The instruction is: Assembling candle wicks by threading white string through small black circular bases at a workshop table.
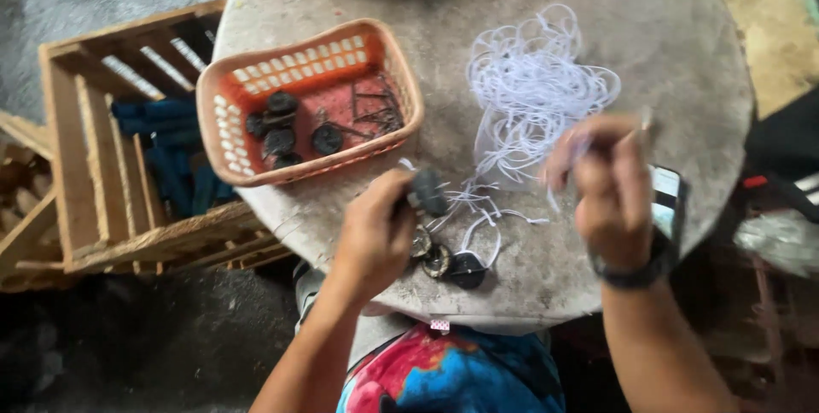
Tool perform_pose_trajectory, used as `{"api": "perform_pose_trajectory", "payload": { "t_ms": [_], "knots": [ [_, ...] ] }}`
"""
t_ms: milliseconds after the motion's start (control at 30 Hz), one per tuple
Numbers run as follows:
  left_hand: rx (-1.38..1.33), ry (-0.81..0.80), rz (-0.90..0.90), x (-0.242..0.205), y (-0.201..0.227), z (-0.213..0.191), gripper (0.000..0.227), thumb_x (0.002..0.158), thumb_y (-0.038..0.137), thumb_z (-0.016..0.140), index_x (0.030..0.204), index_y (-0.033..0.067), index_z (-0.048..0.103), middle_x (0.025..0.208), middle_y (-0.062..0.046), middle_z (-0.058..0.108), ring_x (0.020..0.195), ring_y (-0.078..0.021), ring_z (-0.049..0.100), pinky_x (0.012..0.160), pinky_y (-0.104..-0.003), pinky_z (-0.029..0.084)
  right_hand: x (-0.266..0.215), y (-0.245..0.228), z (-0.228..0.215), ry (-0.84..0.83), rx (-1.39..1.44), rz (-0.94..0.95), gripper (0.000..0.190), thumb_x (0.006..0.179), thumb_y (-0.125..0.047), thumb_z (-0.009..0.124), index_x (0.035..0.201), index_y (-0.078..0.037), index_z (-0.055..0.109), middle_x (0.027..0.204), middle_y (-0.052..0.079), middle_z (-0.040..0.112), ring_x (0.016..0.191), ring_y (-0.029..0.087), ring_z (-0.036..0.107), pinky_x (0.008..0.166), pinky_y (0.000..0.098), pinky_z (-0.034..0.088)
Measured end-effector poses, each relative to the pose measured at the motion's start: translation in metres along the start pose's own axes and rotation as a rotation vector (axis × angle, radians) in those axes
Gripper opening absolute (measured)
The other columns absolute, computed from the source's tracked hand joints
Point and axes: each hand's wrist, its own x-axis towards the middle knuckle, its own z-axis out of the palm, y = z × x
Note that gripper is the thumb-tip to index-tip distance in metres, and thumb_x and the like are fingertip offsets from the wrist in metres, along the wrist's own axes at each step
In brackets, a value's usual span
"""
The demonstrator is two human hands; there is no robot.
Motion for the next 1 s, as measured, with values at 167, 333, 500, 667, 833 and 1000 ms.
{"api": "perform_pose_trajectory", "payload": {
  "t_ms": [167, 333, 500, 667, 833, 1000],
  "knots": [
    [-0.087, -0.024, -0.005, 0.001, 0.005, 0.005, 0.012, 0.073, 0.000, 0.047, 0.083, 0.0056, 0.053, 0.065, -0.012, 0.050, 0.063, -0.0305, 0.054, 0.061, -0.037, 0.045, -0.029, 0.008, 0.022, -0.074, 0.120, 0.050, 0.008, 0.083, -0.005, 0.036, 0.085, 0.001, 0.042, 0.062, 0.011, 0.047, 0.045, 0.012, 0.042, 0.044, 0.0231, 0.040],
    [-0.147, -0.050, -0.024, -0.003, 0.002, 0.005, 0.011, 0.075, 0.001, 0.046, 0.080, 0.0077, 0.053, 0.059, -0.008, 0.049, 0.056, -0.0226, 0.051, 0.055, -0.032, 0.044, -0.030, 0.014, 0.028, -0.069, 0.257, 0.099, 0.009, 0.086, -0.008, 0.031, 0.085, -0.001, 0.037, 0.060, 0.007, 0.038, 0.045, 0.010, 0.031, 0.041, 0.0208, 0.034],
    [-0.180, -0.090, -0.031, -0.011, 0.000, 0.014, 0.007, 0.075, 0.003, 0.049, 0.079, 0.0056, 0.054, 0.060, -0.014, 0.052, 0.055, -0.0303, 0.053, 0.052, -0.038, 0.042, -0.017, 0.005, 0.037, 0.072, 0.533, 0.129, 0.004, 0.082, -0.007, 0.035, 0.087, -0.008, 0.035, 0.066, 0.005, 0.033, 0.047, 0.008, 0.031, 0.041, 0.0181, 0.032],
    [-0.413, -0.074, -0.010, -0.021, 0.009, 0.013, 0.009, 0.079, 0.007, 0.046, 0.077, 0.0056, 0.055, 0.060, -0.007, 0.052, 0.056, -0.0168, 0.048, 0.051, -0.030, 0.042, -0.022, 0.027, 0.042, 0.054, 0.108, 0.001, 0.004, 0.083, -0.005, 0.036, 0.084, -0.002, 0.040, 0.062, 0.007, 0.038, 0.044, 0.010, 0.034, 0.039, 0.0202, 0.032],
    [-0.534, -0.113, -0.097, -0.033, 0.027, -0.002, 0.013, 0.088, 0.016, 0.042, 0.082, 0.0057, 0.048, 0.074, 0.000, 0.047, 0.066, -0.0083, 0.043, 0.060, -0.021, 0.036, -0.033, 0.047, 0.025, -0.125, -0.276, -0.145, 0.011, 0.088, 0.002, 0.037, 0.092, 0.000, 0.047, 0.083, 0.014, 0.052, 0.067, 0.020, 0.050, 0.065, 0.0289, 0.041],
    [-0.605, -0.092, -0.150, -0.042, 0.024, -0.013, 0.019, 0.087, 0.021, 0.045, 0.086, 0.0030, 0.051, 0.079, -0.002, 0.049, 0.070, -0.0090, 0.045, 0.062, -0.021, 0.037, -0.040, 0.067, 0.000, -0.334, -0.673, -0.541, 0.036, 0.089, -0.039, 0.029, 0.094, -0.011, 0.052, 0.066, 0.004, 0.048, 0.048, 0.015, 0.041, 0.039, 0.0291, 0.034]
  ]
}}
